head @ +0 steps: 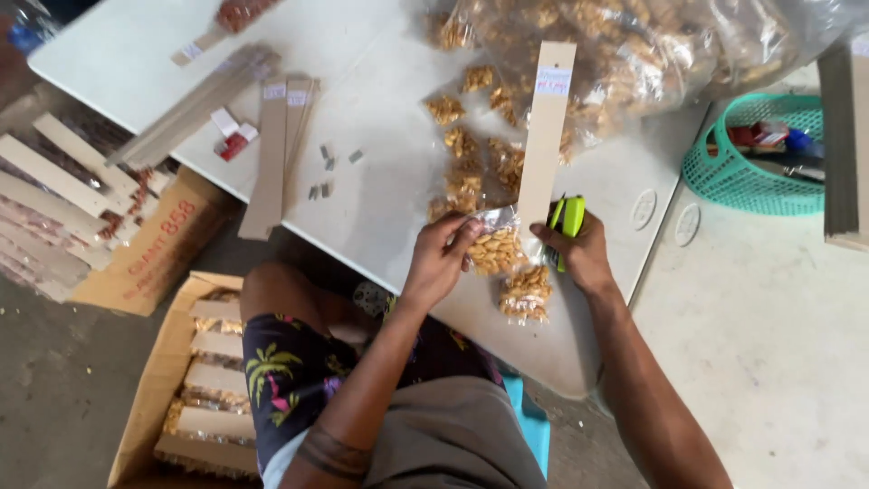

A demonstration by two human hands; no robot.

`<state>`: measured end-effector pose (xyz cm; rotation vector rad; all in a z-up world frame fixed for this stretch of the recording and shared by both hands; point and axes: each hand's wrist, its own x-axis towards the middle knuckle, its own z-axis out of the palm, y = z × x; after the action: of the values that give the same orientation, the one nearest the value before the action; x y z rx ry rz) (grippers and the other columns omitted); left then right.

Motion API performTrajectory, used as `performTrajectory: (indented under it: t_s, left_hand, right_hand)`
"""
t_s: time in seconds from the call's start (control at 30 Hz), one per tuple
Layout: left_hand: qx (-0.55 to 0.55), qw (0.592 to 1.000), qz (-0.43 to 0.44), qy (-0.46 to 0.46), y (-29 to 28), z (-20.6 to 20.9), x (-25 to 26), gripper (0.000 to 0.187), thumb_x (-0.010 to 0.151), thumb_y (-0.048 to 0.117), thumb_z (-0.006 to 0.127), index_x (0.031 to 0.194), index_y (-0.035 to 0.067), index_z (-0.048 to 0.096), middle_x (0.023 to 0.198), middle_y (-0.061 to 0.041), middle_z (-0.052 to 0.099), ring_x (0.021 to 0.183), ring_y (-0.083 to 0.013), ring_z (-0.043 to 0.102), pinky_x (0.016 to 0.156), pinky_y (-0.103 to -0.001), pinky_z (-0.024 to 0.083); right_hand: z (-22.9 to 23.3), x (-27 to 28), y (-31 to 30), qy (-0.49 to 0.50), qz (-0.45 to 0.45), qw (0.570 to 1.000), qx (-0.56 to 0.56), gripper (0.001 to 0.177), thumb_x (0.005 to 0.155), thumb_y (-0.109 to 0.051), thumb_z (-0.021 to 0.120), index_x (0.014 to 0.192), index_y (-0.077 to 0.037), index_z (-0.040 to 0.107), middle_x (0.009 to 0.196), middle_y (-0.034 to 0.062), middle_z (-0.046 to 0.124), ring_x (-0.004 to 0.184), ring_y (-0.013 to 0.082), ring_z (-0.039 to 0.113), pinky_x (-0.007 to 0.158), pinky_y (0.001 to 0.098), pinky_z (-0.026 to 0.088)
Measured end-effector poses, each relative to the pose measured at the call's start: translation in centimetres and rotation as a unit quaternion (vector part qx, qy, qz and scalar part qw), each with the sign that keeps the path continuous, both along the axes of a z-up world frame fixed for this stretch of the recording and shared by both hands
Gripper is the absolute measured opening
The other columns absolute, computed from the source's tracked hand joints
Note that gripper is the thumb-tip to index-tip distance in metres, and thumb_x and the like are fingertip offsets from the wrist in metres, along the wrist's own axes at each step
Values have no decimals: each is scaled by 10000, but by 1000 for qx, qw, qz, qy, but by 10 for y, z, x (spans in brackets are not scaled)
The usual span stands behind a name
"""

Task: Stapling small plastic bags of nuts onto cardboard display strips for retail sale.

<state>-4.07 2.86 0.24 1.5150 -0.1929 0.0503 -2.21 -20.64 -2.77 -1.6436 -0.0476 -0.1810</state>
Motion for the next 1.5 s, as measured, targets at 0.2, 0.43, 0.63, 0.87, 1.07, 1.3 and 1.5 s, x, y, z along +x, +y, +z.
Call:
performTrajectory:
  t_s: [0.2,0.43,0.63,0.87,1.07,1.3,1.5]
  left_hand:
    - [136,989,-12,64,-43,16,14,129,838,175,841,883,73,774,734,-75,718,570,-147,659,456,-290,468]
    - [123,989,81,22,-46,2,37,260,879,265,816,720,100,695,570,-49,660,568,-108,646,549,-229,484]
    - [-110,984,129,57,-2,4,43,207,1029,224,622,863,108,669,773,-34,708,764,-100,682,780,-242,586]
    - [78,992,44,88,-25,10,24,141,903,236,749,962,108,740,765,-22,692,684,-143,640,623,-269,515]
    - [190,978,40,71,-46,-15,19,212,775,270,858,942,160,789,901,-40,786,914,-263,763,779,-345,578]
    - [202,971,20,122,-44,-13,17,225,803,295,843,1001,200,792,1027,-45,798,1069,-311,733,871,-394,569]
    - [201,973,25,113,-44,-2,16,163,840,254,817,973,165,781,1012,-86,801,1017,-326,752,875,-437,574]
  right_hand:
    - [-26,11,-16,60,8,998,13,386,1034,-407,645,952,-31,609,732,63,544,634,184,552,613,332,447]
    - [14,0,5,-28,69,997,20,334,774,-68,880,1013,26,667,713,65,587,646,169,592,637,287,441]
    - [-4,8,-6,-43,90,993,64,344,773,70,836,1048,40,632,764,99,656,675,186,649,651,296,494]
    - [12,0,4,-43,95,994,31,330,751,41,867,994,15,644,741,73,608,652,165,588,627,303,460]
    - [-3,8,-3,-41,92,994,32,326,786,31,849,1029,12,633,775,79,621,685,159,599,653,304,458]
    - [-6,8,-4,-34,76,996,32,366,779,28,853,1074,21,636,812,78,647,706,153,613,672,299,463]
    - [32,-3,23,29,-142,981,129,288,965,-276,736,1054,-37,602,769,82,655,644,169,651,609,303,529]
